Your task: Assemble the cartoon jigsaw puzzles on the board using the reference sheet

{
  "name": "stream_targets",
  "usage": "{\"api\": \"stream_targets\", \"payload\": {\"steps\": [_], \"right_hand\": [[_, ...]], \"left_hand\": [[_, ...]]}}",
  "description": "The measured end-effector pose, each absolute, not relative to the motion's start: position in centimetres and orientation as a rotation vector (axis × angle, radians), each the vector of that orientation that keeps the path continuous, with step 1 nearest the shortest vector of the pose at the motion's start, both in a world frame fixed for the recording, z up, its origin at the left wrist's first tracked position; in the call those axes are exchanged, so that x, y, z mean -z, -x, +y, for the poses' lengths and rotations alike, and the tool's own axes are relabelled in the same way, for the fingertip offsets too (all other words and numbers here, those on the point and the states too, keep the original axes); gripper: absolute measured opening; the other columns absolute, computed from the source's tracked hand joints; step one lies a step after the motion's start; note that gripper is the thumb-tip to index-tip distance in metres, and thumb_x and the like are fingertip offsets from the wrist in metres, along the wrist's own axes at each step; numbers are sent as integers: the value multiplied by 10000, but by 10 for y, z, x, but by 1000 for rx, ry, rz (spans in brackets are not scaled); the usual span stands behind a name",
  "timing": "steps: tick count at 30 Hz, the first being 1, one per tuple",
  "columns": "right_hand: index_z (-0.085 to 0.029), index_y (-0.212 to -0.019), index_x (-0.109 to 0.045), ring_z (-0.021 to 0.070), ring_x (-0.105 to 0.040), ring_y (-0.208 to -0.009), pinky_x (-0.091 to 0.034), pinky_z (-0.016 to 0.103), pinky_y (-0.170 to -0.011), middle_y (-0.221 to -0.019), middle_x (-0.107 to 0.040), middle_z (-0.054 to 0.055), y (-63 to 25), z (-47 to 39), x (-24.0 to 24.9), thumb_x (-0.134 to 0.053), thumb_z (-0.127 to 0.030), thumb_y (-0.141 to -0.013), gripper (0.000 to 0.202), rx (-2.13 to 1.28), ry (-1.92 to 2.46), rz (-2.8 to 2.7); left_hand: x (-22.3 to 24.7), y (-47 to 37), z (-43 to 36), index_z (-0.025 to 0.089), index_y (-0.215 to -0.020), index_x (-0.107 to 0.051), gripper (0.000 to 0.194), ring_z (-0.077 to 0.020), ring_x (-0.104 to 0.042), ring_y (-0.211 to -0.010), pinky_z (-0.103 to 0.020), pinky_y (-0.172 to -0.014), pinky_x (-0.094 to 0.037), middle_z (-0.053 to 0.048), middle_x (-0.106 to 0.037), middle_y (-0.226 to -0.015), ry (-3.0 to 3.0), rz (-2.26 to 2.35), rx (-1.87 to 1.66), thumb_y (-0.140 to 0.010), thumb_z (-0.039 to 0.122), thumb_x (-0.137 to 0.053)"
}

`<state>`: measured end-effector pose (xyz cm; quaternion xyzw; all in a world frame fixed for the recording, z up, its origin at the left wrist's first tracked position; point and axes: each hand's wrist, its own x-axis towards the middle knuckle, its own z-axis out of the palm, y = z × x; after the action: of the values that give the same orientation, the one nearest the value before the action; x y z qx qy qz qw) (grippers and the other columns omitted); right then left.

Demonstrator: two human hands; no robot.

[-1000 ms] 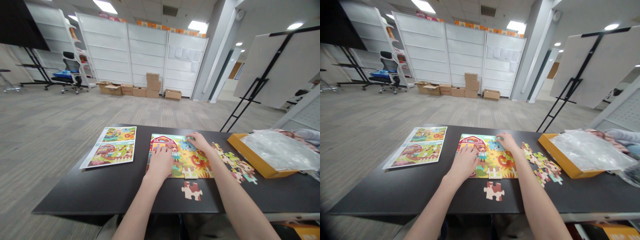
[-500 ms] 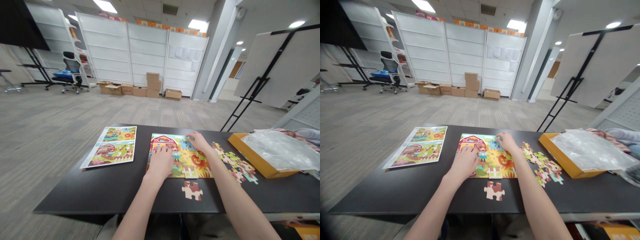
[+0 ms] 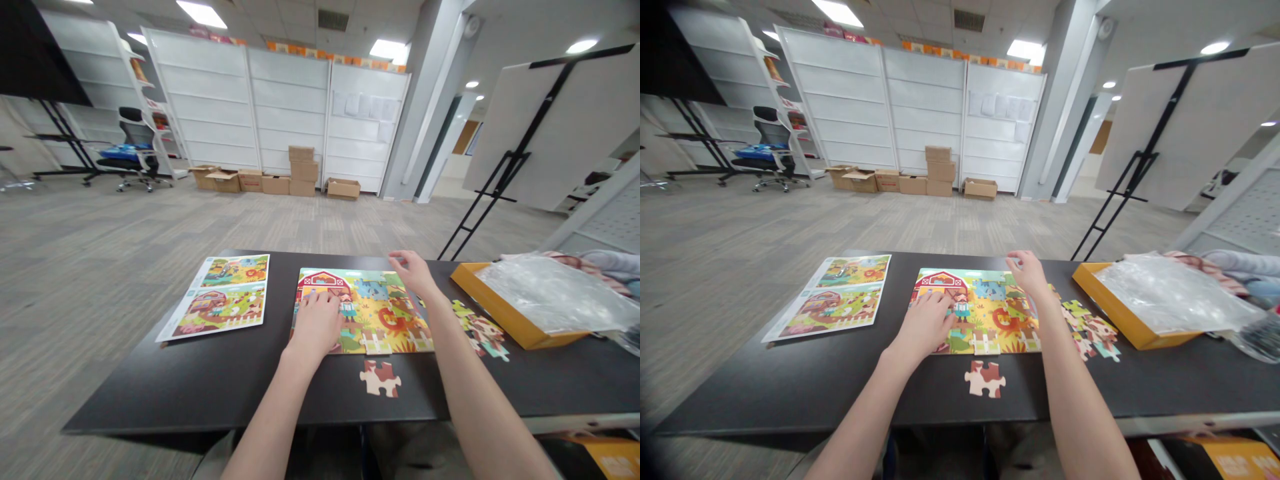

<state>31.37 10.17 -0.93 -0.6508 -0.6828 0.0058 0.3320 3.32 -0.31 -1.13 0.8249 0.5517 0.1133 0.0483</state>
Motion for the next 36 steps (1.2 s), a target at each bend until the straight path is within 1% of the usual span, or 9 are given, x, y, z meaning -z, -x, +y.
{"api": "stream_targets", "payload": {"steps": [3,6,9,11,14,19,25,31,36], "right_hand": [[-173,-1029,-758,199,-653,-802,-501,325,-817,-981,-744,95,-330,83,-5,-556,-364,-884,313,22,1827,-1683],[-188,-1000,-763,206,-671,-797,-498,308,-779,-907,-756,75,-340,59,-9,-621,-390,-848,290,-56,1990,-1728],[-196,-1009,-770,225,-698,-832,-502,291,-741,-963,-765,82,-340,37,-5,-750,-419,-752,341,-260,2074,-1898],[-192,-1058,-768,246,-708,-881,-511,293,-748,-1037,-764,97,-337,27,-1,-809,-393,-694,418,-349,2082,-1984],[-181,-1120,-759,267,-709,-952,-521,303,-788,-1108,-758,109,-334,21,3,-827,-305,-663,478,-402,2082,-2035],[-185,-1028,-791,259,-720,-915,-528,283,-754,-1002,-776,80,-336,25,6,-834,-203,-617,413,-459,2061,-2042],[-200,-987,-791,235,-707,-840,-507,269,-681,-931,-764,67,-331,24,8,-833,-255,-653,341,-460,2045,-2049],[-189,-979,-765,239,-687,-847,-492,278,-697,-939,-753,84,-310,25,10,-836,-296,-685,321,-421,1959,-2152],[-192,-1001,-742,249,-675,-933,-494,287,-784,-989,-736,95,-283,28,15,-832,-332,-709,336,-356,1864,-2218]], "left_hand": [[11,-33,-2,173,-1149,-662,266,-307,-578,-1192,-445,-1018,-462,-136,-656,-1242,-2517,1676,-339,-959,277,-508],[10,-33,-1,179,-1141,-664,260,-298,-581,-1193,-440,-1026,-458,-134,-655,-1247,-2508,1682,-329,-959,275,-505],[10,-33,0,183,-1142,-664,259,-287,-579,-1198,-427,-1026,-455,-135,-655,-1244,-2501,1689,-322,-961,268,-500],[11,-33,0,187,-1149,-662,261,-280,-581,-1192,-418,-1023,-454,-132,-655,-1236,-2509,1690,-327,-964,274,-500],[12,-34,0,198,-1139,-661,251,-274,-586,-1177,-405,-996,-465,-120,-657,-1218,-2518,1691,-331,-964,283,-502],[14,-34,0,194,-1144,-655,258,-283,-583,-1183,-411,-981,-473,-121,-658,-1207,-2526,1698,-317,-965,273,-487],[16,-34,2,195,-1158,-649,267,-285,-579,-1190,-411,-984,-469,-118,-656,-1223,-2541,1705,-285,-974,292,-482],[14,-36,2,196,-1156,-648,262,-287,-579,-1194,-415,-987,-463,-109,-654,-1243,-2551,1713,-258,-976,275,-474],[15,-36,3,208,-1143,-645,257,-277,-584,-1186,-403,-982,-461,-107,-652,-1221,-2542,1719,-246,-975,281,-465]]}}
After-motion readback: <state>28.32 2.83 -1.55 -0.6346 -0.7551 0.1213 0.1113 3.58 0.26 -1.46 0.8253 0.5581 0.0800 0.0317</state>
